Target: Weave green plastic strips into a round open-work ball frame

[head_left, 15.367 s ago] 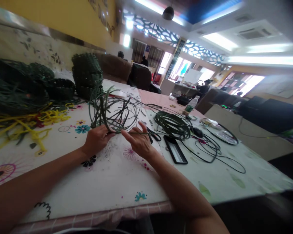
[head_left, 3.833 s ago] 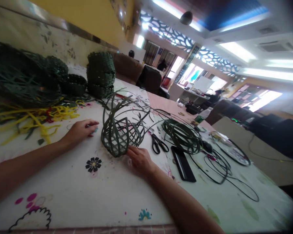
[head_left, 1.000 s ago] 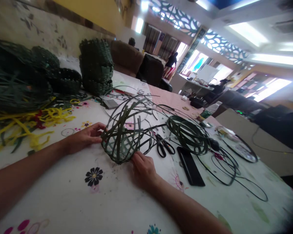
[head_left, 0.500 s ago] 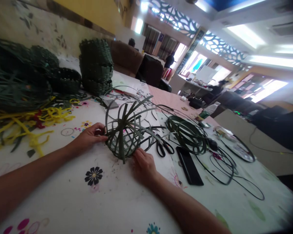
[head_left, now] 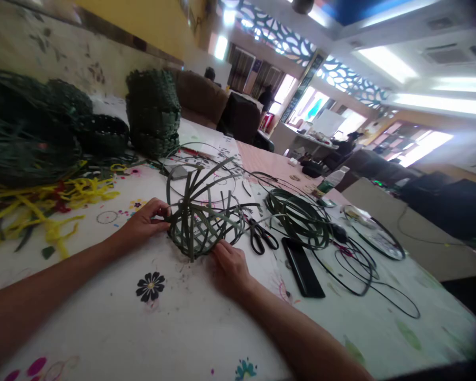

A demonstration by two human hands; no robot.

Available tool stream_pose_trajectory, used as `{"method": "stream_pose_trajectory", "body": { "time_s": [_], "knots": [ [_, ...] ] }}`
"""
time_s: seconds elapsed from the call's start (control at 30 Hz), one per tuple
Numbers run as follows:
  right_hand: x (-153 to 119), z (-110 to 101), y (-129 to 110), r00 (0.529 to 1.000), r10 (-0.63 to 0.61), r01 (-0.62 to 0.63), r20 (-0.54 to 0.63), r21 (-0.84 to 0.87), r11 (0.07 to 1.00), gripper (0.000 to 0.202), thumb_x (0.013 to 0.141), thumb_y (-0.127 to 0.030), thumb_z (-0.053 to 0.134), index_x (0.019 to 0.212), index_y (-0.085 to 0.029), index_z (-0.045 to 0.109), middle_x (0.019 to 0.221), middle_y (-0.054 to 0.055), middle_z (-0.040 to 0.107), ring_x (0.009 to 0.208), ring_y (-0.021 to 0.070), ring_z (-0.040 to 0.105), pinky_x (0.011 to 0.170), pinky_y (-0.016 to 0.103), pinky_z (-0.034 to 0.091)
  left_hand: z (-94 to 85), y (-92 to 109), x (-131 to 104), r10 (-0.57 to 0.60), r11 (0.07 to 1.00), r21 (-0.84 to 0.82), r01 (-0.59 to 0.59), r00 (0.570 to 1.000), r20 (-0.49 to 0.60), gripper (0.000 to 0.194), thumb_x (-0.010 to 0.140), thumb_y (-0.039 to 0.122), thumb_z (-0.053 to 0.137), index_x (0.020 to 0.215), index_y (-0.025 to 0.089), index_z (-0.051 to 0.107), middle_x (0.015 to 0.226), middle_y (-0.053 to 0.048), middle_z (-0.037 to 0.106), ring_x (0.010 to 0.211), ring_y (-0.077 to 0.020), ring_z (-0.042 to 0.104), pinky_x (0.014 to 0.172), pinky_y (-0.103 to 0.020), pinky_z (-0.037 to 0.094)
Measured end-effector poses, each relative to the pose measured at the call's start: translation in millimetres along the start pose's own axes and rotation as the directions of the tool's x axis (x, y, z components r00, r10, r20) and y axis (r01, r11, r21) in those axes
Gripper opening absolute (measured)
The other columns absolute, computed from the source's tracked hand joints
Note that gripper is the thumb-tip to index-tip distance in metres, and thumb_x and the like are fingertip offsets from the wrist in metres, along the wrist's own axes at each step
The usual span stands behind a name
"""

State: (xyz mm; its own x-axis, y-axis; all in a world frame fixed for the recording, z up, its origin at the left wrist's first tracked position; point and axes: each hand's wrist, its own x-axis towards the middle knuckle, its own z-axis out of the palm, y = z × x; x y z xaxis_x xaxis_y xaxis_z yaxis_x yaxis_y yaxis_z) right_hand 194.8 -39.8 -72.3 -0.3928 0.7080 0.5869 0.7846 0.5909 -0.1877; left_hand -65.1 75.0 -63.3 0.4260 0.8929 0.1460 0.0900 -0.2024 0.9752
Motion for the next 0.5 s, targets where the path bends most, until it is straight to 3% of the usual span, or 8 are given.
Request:
{"method": "stream_pose_trajectory", "body": {
  "time_s": [0.1, 0.2, 0.33, 0.43, 0.5],
  "knots": [
    [0.1, -2.5, 5.3, 0.999, -0.029, 0.029, 0.030, -0.004, 1.000, 0.015, 0.082, -0.007, 0.042, 0.077, -0.021, 0.046, 0.074, 0.002, 0.054, 0.059, 0.0122, 0.045, 0.054, 0.025, 0.030, -14.1, 7.4, -2.0, -0.110, 0.988, -0.084, 0.126, 0.979, 0.172, 0.037, 0.068, 0.034, 0.080, 0.097, 0.022, 0.060, 0.099, -0.003, 0.066, 0.094, -0.0225, 0.065, 0.087, -0.038, 0.055],
    [0.4, -5.5, 10.1, 0.995, -0.078, 0.077, 0.068, 0.016, 0.997, 0.016, 0.079, -0.006, 0.042, 0.079, -0.020, 0.049, 0.075, 0.002, 0.056, 0.061, 0.0122, 0.047, 0.055, 0.024, 0.033, -37.0, 12.6, -4.5, -0.236, 0.955, -0.120, 0.270, 0.941, 0.242, 0.036, 0.068, 0.032, 0.081, 0.100, 0.021, 0.070, 0.106, -0.006, 0.072, 0.106, -0.0270, 0.066, 0.098, -0.038, 0.052],
    [0.7, -7.7, 10.8, 0.971, -0.204, 0.198, 0.125, 0.057, 0.979, 0.025, 0.076, -0.003, 0.042, 0.090, -0.020, 0.055, 0.079, 0.002, 0.059, 0.062, 0.0125, 0.050, 0.055, 0.023, 0.036, -52.2, 13.3, -1.5, -0.378, 0.901, -0.214, 0.378, 0.925, 0.039, 0.030, 0.067, 0.035, 0.080, 0.087, 0.014, 0.074, 0.096, -0.010, 0.075, 0.088, -0.0242, 0.070, 0.087, -0.036, 0.058],
    [1.1, -10.0, 9.1, 0.962, -0.225, 0.214, 0.156, 0.087, 0.973, 0.029, 0.077, -0.002, 0.043, 0.096, -0.019, 0.057, 0.084, 0.004, 0.063, 0.067, 0.0124, 0.055, 0.057, 0.021, 0.040, -46.0, 15.5, 4.3, -0.315, 0.920, -0.290, 0.264, 0.937, -0.149, 0.029, 0.067, 0.033, 0.080, 0.083, 0.012, 0.069, 0.084, -0.007, 0.072, 0.079, -0.0197, 0.067, 0.075, -0.032, 0.059],
    [1.2, -12.3, 7.3, 0.958, -0.237, 0.220, 0.161, 0.115, 0.969, 0.028, 0.080, -0.001, 0.043, 0.096, -0.018, 0.058, 0.087, 0.004, 0.066, 0.070, 0.0122, 0.059, 0.060, 0.021, 0.044, -40.1, 18.9, 7.0, -0.286, 0.935, -0.274, 0.226, 0.937, -0.202, 0.033, 0.065, 0.033, 0.081, 0.088, 0.012, 0.068, 0.082, -0.005, 0.070, 0.075, -0.0173, 0.066, 0.069, -0.028, 0.058]
  ]
}}
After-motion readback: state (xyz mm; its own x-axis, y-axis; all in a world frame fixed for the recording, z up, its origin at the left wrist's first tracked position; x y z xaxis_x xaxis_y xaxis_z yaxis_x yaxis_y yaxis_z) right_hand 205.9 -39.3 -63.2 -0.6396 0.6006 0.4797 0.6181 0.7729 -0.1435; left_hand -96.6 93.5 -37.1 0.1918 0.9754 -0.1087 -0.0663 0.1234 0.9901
